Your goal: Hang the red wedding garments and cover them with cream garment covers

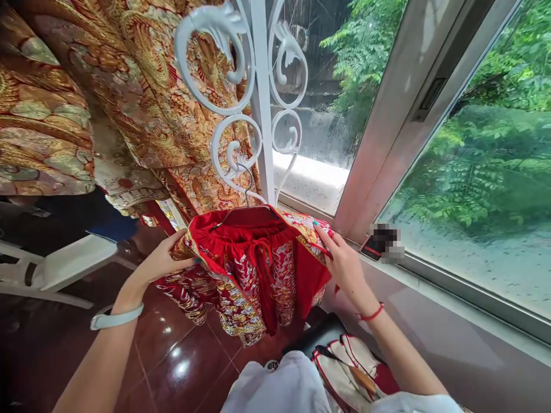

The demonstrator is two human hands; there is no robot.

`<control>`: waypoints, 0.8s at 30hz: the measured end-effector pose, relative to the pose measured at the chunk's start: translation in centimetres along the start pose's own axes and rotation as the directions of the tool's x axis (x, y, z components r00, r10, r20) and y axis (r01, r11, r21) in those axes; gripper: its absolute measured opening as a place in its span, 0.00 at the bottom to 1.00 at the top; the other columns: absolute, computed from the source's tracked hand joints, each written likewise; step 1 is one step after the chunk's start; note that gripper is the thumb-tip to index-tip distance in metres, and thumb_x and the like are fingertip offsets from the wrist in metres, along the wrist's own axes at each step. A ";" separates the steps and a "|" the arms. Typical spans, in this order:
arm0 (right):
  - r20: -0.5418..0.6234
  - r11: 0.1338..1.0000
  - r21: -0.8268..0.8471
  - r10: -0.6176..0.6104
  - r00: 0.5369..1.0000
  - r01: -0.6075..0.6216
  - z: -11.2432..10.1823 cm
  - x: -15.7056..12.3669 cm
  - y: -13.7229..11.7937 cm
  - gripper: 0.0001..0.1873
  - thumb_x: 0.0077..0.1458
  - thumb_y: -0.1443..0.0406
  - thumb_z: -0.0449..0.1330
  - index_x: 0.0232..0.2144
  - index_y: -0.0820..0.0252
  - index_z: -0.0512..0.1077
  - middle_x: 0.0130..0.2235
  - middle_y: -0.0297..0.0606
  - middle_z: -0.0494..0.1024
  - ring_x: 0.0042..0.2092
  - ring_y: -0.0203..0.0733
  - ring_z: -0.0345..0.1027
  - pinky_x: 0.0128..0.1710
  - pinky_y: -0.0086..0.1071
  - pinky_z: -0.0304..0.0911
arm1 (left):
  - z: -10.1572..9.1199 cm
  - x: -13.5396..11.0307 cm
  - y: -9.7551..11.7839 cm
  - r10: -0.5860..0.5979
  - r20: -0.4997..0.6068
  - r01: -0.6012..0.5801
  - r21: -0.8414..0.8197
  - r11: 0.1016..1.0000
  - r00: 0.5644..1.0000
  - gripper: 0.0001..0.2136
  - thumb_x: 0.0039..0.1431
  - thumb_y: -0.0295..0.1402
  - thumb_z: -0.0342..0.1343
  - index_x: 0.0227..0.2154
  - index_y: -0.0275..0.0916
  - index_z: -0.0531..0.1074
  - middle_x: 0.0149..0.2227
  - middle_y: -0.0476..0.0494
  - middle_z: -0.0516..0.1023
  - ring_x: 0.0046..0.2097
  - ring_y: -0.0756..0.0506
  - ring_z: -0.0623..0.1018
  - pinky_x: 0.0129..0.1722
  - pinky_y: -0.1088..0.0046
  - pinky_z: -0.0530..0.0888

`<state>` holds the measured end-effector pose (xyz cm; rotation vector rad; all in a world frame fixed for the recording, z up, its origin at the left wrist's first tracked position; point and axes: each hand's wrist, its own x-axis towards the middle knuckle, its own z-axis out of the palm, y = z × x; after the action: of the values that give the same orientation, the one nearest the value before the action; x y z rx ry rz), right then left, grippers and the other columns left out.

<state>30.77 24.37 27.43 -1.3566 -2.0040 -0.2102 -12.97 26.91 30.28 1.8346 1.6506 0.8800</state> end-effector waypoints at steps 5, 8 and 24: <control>-0.039 0.992 -0.113 0.048 0.998 -0.052 5.0 1.9 2.8 0.28 0.59 0.71 0.47 0.58 0.60 0.72 0.33 0.45 0.73 0.33 0.46 0.68 0.33 0.36 0.68 | 0.8 0.1 1.3 0.031 -0.142 -0.001 0.209 0.978 0.989 0.35 0.48 0.56 0.61 0.54 0.38 0.71 0.48 0.38 0.82 0.49 0.32 0.79 0.53 0.60 0.73; 0.008 0.982 -0.188 0.019 1.000 -0.017 2.2 6.3 4.6 0.27 0.60 0.72 0.47 0.56 0.56 0.75 0.38 0.46 0.75 0.36 0.44 0.69 0.33 0.34 0.66 | 1.1 -0.4 1.8 0.034 -0.179 0.031 0.349 0.937 0.983 0.28 0.52 0.54 0.57 0.51 0.40 0.74 0.44 0.38 0.83 0.48 0.31 0.80 0.47 0.63 0.73; -0.304 0.949 0.253 0.261 0.916 -0.187 8.2 -2.4 -0.4 0.26 0.63 0.68 0.46 0.61 0.58 0.69 0.48 0.46 0.78 0.48 0.46 0.72 0.50 0.40 0.68 | 6.3 -4.5 3.0 0.292 -0.594 0.004 0.444 0.896 0.750 0.26 0.54 0.47 0.60 0.51 0.37 0.70 0.52 0.29 0.73 0.54 0.29 0.73 0.51 0.52 0.70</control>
<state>27.20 26.48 19.91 -1.2995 -1.5271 -0.1014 -6.52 22.41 27.80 2.1083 2.2877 1.4538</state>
